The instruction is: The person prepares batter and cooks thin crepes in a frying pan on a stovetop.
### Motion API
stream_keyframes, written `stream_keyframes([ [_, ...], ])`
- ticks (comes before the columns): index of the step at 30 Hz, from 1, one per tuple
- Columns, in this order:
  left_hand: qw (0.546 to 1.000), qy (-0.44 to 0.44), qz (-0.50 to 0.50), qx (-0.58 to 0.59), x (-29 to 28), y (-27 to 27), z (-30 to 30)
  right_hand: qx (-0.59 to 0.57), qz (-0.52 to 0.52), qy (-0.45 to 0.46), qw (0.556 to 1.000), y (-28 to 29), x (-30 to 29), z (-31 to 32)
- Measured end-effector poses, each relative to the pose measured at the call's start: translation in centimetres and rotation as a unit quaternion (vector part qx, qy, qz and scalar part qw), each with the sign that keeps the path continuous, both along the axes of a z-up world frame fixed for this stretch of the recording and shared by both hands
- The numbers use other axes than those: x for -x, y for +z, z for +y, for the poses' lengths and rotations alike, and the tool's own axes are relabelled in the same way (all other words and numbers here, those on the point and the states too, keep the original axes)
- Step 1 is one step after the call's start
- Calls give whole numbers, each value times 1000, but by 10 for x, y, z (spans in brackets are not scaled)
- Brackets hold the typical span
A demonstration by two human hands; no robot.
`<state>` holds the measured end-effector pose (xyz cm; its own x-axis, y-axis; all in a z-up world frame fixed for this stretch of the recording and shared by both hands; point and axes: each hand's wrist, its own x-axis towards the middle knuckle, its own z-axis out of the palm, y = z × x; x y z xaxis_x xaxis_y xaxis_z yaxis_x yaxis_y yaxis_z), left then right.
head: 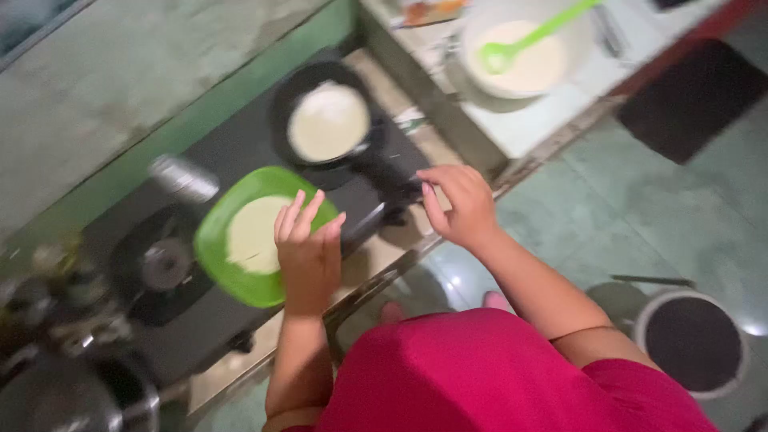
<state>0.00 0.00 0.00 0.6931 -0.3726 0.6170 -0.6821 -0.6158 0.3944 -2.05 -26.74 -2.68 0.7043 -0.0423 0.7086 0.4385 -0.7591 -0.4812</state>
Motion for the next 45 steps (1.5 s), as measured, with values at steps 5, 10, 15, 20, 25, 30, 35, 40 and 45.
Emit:
stream_keyframes([
  [5, 995, -58, -62, -43, 15, 0, -165, 44, 59, -49, 996, 4, 45, -123],
  [10, 988, -147, -36, 19, 32, -48, -318, 60, 128, -44, 989, -19, 97, -235],
  [15, 982, -190, 7, 17, 36, -73, -405, 94, 150, -76, 981, -10, 129, -313],
  [20, 985, -172, 18, 3, 22, -68, -440, 79, 148, -75, 983, -9, 112, -375],
  [25, 989, -143, 20, 16, -19, -53, -444, 59, 119, -56, 990, -3, 55, -432],
  [30, 996, -74, 34, 43, -80, -49, -460, 8, 76, -81, 994, 27, -18, -504],
  [35, 997, -41, 59, 15, -128, -50, -493, 59, 28, -112, 992, 37, -89, -605],
  [40, 997, -10, 69, -34, -164, -52, -529, 75, 9, -128, 989, 14, -167, -721],
  [45, 990, 78, 59, -98, -185, -74, -561, -74, 61, -178, 979, -46, -259, -837],
])
